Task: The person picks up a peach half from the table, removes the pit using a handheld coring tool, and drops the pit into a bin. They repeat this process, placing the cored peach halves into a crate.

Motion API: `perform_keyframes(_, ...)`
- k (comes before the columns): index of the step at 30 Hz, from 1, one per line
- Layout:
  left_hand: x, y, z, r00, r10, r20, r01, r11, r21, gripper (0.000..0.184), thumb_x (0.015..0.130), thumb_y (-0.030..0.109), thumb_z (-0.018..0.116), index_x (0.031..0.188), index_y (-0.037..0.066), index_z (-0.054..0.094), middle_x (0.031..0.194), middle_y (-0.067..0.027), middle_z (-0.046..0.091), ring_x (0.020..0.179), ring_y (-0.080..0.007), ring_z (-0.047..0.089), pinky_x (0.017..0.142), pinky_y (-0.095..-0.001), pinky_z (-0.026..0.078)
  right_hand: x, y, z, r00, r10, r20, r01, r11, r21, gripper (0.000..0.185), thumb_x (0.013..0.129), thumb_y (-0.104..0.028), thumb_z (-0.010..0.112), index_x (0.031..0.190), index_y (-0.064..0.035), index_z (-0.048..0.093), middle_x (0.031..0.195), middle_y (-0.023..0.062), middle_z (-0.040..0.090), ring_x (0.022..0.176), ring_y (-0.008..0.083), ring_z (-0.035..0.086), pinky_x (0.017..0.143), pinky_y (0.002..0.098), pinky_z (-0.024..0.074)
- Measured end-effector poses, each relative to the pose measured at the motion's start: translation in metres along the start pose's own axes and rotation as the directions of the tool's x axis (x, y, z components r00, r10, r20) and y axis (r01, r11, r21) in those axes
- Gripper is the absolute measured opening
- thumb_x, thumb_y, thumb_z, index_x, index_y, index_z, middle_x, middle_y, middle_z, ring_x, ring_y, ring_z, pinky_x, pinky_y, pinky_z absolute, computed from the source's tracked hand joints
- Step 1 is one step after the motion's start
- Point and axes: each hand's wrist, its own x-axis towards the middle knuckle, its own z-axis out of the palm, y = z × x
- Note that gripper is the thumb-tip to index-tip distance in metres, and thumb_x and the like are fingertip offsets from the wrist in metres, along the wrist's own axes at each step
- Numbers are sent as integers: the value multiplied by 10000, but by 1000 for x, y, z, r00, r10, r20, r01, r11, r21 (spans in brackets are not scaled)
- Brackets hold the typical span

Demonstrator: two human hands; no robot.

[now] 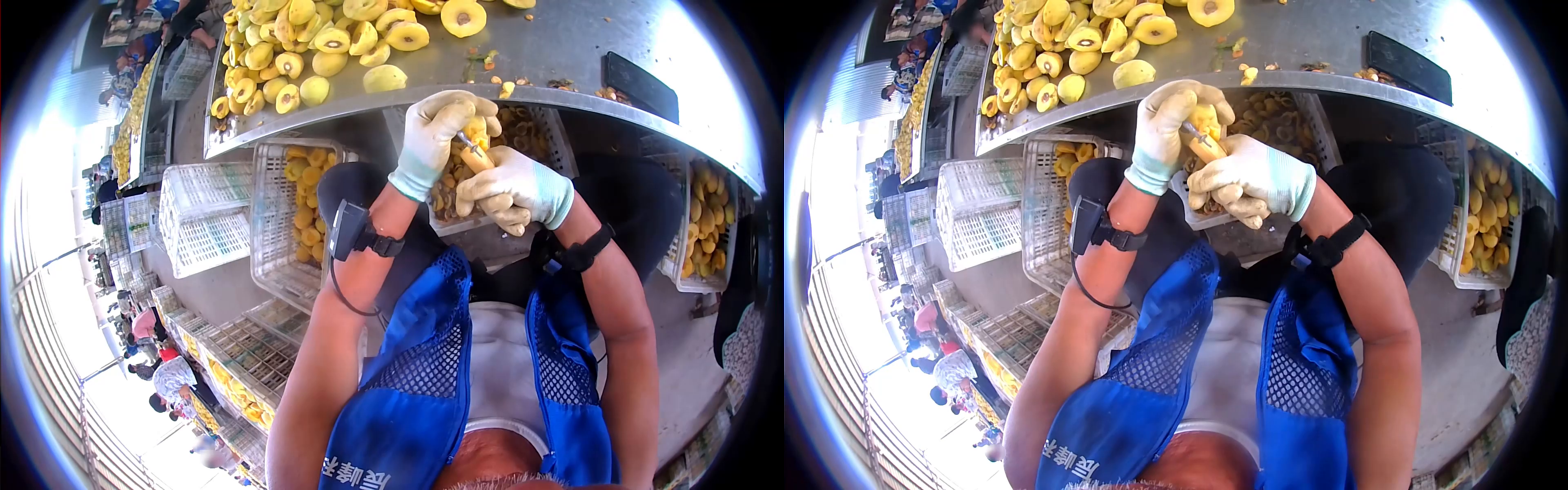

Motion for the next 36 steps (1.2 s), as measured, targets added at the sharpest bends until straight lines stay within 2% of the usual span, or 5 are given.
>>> perform_keyframes(5,4,12,-2,995,-97,29,88,971,223,356,1024,251,565,1051,-65,726,912,-202,753,760,-227,703,721,-331,578,-3,-3,11,997,-41,-63,37,997,-64,225,994,-116,654,994,108,634,596,52,581,327,121,457,281,287,372)
perform_keyframes(13,0,-6,1,995,-32,-92,-13,892,-452,443,1078,406,517,1143,-10,657,921,-178,726,721,-260,698,638,-359,582,-10,-8,23,978,-108,179,132,983,-127,275,970,-171,679,945,102,644,508,-3,481,303,111,420,295,286,378)
perform_keyframes(17,-22,53,-51,952,161,-261,-73,946,315,400,1083,342,516,1172,-14,678,980,-142,752,806,-206,724,690,-324,591,-17,-15,21,986,-158,-60,134,947,-293,285,949,-207,706,934,77,682,520,19,512,332,110,459,324,273,415)
perform_keyframes(20,-52,99,-104,910,263,-322,199,403,893,289,1004,237,676,1114,-16,762,1037,-101,780,911,-153,734,866,-285,574,-15,-21,27,926,-159,-341,-12,894,-448,246,922,-230,729,875,3,666,602,42,603,361,107,506,336,258,406)
perform_keyframes(36,9,72,-314,869,150,-472,488,-92,868,773,752,385,849,1407,53,608,1272,-229,705,1205,-365,667,1030,-439,512,4,-17,31,895,-183,-407,-60,854,-516,242,938,-243,722,1013,-15,692,656,34,643,399,85,535,365,239,403)
